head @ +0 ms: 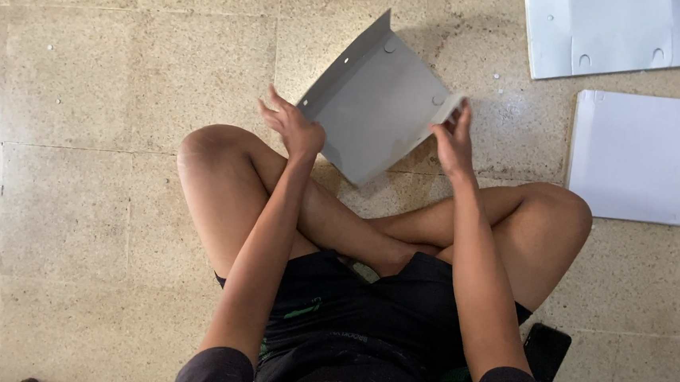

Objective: The person sits on the floor and assembles white cardboard boxes by folding flaps and inserting tabs into slots. They handle flat sheets, fold them into box shapes, and stack the completed boxes nearby.

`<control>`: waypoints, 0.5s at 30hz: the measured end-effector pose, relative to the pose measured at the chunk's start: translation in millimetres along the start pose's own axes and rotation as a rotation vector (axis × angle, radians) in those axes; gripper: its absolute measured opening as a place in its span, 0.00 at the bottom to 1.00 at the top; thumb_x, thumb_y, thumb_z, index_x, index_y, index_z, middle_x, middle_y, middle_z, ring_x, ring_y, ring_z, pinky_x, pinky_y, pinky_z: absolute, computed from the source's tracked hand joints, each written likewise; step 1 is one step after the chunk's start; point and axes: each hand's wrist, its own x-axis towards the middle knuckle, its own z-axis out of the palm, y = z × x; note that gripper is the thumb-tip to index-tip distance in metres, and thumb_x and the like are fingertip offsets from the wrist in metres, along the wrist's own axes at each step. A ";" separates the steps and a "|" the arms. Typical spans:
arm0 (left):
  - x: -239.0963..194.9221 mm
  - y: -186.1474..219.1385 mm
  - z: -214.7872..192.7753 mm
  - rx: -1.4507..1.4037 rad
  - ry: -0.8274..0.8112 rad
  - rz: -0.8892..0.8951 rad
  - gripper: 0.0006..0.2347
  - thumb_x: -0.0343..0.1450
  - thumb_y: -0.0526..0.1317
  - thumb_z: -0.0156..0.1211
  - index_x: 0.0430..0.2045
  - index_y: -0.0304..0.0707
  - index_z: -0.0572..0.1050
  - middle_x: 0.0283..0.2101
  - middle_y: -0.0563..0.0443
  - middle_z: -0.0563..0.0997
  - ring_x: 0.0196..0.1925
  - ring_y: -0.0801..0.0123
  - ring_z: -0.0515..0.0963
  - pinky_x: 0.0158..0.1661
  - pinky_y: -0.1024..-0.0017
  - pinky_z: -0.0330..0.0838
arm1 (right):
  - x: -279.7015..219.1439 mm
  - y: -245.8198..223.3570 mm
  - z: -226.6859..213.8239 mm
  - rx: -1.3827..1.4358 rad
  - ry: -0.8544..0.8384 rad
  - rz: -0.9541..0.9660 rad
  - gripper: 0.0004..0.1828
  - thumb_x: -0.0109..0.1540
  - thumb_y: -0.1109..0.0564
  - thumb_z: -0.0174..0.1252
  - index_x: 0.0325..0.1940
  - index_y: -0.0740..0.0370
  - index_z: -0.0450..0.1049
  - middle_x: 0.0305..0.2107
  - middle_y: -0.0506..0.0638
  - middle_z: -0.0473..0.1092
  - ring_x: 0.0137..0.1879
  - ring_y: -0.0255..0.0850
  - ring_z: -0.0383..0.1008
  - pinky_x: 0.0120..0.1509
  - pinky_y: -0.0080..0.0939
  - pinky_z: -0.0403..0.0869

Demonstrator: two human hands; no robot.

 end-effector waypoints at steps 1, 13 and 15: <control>-8.5 10.9 -6.8 -0.065 0.049 0.006 0.53 0.54 0.20 0.69 0.72 0.46 0.40 0.68 0.20 0.38 0.72 0.21 0.48 0.68 0.41 0.57 | -2.4 2.1 -1.4 0.006 -0.054 -0.027 0.46 0.66 0.56 0.54 0.78 0.67 0.34 0.71 0.76 0.43 0.74 0.73 0.53 0.74 0.74 0.57; -34.6 55.2 -28.2 0.452 -0.076 0.298 0.23 0.66 0.52 0.65 0.50 0.37 0.71 0.69 0.34 0.57 0.72 0.30 0.51 0.61 0.21 0.41 | -1.6 33.6 9.5 -0.307 -0.075 -0.081 0.16 0.71 0.46 0.50 0.57 0.55 0.72 0.66 0.62 0.48 0.74 0.68 0.42 0.74 0.67 0.54; -29.9 46.4 -22.4 0.616 -0.024 0.384 0.22 0.69 0.54 0.61 0.46 0.32 0.77 0.65 0.35 0.68 0.72 0.36 0.57 0.62 0.26 0.40 | -2.1 35.7 4.7 -0.332 0.008 -0.098 0.14 0.72 0.46 0.51 0.47 0.57 0.74 0.72 0.69 0.30 0.75 0.80 0.27 0.76 0.77 0.49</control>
